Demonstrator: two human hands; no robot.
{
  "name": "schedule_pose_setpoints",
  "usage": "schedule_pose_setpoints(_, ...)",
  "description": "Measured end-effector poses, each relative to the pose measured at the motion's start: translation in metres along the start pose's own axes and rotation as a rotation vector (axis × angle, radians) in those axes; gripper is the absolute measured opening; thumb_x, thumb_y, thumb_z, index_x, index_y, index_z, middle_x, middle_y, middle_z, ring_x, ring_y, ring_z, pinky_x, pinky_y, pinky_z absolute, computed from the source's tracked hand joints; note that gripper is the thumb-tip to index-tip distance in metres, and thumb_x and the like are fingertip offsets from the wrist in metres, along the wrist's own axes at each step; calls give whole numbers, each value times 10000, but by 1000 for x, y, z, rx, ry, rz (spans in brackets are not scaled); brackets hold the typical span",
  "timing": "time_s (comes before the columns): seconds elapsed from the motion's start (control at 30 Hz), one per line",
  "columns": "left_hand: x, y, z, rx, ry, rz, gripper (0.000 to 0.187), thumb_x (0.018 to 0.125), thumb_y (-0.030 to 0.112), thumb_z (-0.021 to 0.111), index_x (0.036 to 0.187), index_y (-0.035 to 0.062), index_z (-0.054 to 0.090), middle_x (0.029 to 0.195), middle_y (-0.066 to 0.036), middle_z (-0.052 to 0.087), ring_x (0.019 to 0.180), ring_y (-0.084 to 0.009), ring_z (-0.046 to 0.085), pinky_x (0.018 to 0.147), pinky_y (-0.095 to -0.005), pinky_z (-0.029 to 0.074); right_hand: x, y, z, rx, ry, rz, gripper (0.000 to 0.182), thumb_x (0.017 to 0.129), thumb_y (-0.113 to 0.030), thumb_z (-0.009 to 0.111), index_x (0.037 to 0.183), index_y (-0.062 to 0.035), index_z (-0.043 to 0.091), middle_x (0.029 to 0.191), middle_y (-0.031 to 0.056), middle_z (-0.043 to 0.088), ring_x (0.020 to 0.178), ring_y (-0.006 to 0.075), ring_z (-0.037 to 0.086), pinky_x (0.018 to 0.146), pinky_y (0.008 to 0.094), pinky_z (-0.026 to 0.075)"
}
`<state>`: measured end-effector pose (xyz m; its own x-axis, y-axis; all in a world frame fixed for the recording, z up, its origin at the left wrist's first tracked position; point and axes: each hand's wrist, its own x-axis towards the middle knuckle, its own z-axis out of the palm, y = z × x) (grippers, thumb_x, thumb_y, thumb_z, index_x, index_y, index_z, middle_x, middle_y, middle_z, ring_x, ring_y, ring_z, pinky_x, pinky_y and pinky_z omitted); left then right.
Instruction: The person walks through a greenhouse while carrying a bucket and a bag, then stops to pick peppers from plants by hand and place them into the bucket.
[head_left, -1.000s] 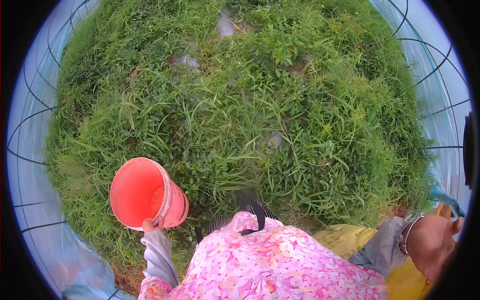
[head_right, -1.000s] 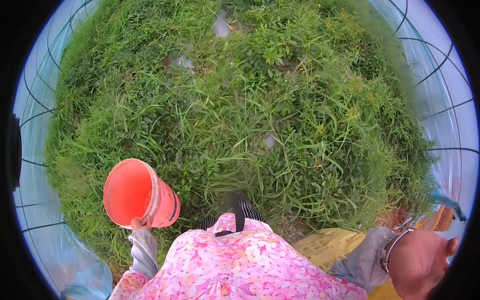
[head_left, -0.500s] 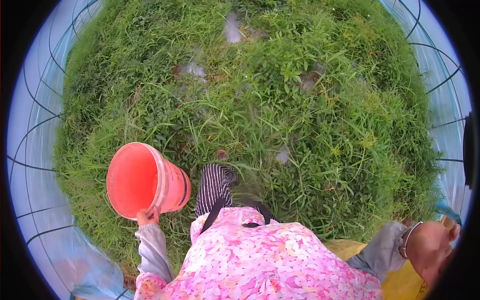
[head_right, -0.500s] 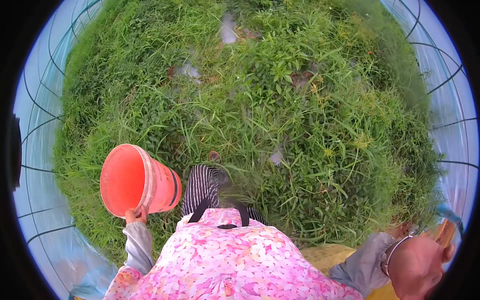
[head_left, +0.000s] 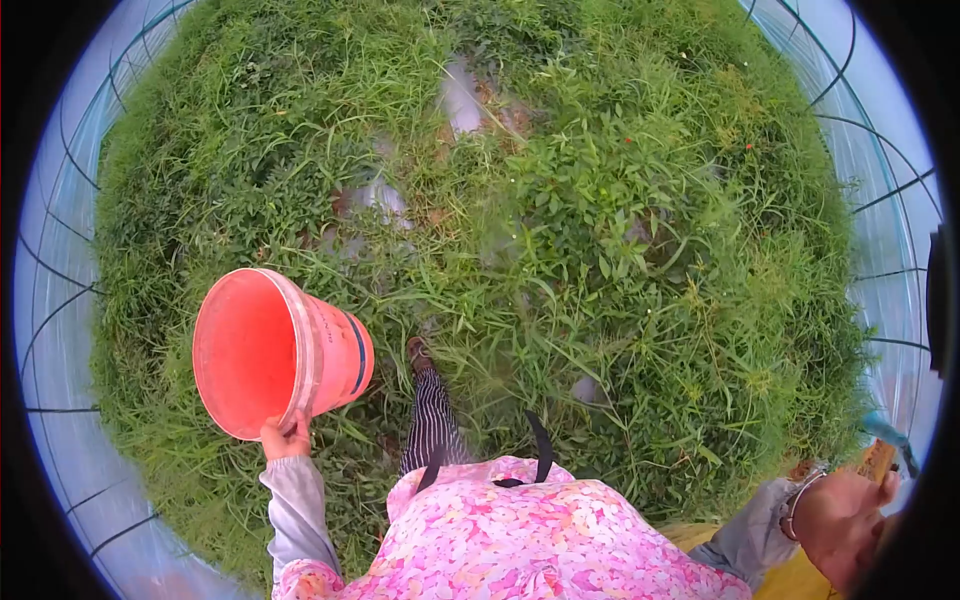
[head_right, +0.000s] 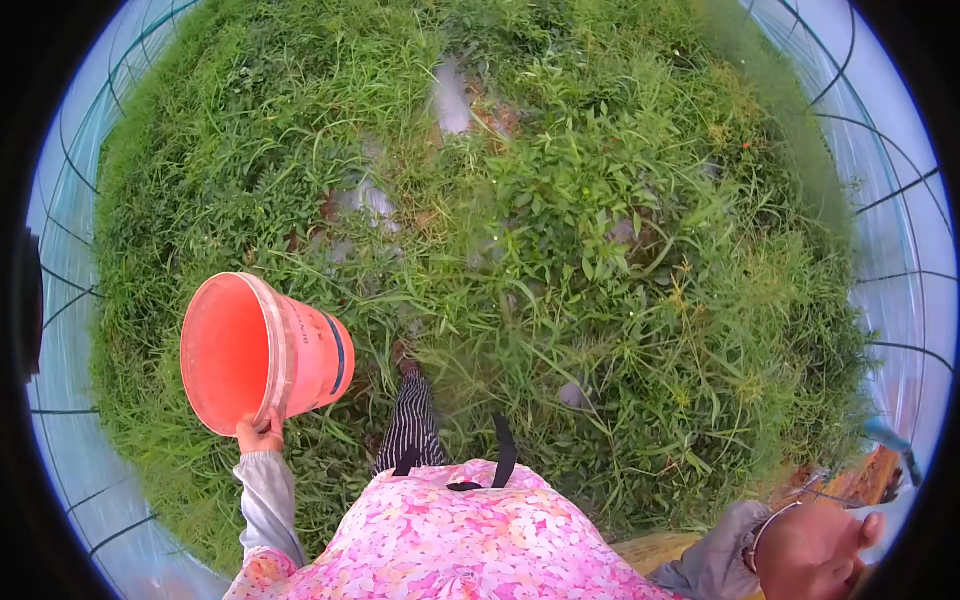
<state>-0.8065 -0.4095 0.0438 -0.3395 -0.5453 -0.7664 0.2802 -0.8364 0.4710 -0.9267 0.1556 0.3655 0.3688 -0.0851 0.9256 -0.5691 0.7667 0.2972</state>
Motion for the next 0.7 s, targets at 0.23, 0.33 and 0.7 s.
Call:
schedule_pose_setpoints(0.23,53,60,135,60,24,-23,238,721,50,513,942,-35,540,939,-129,570,866,-262,552,682,-282,531,-11,-20,192,-48,-38,20,732,763,-216,634,1337,-102,195,1283,84,359,1091,164,397,826,342,409)
schedule_pose_setpoints(0.33,79,79,181,108,-14,13,202,713,36,505,899,-22,557,877,-112,586,812,-231,563,670,-270,524,-8,-22,262,-1,-35,27,703,776,-195,616,1329,-74,199,1236,85,403,1006,182,449,783,341,427)
schedule_pose_setpoints(0.7,196,75,433,220,-70,95,228,710,64,460,896,-20,562,855,-120,602,788,-240,579,644,-259,512,-90,47,473,79,382,446,258,864,-213,387,1111,-183,455,1084,-72,492,961,78,368,701,431,338)
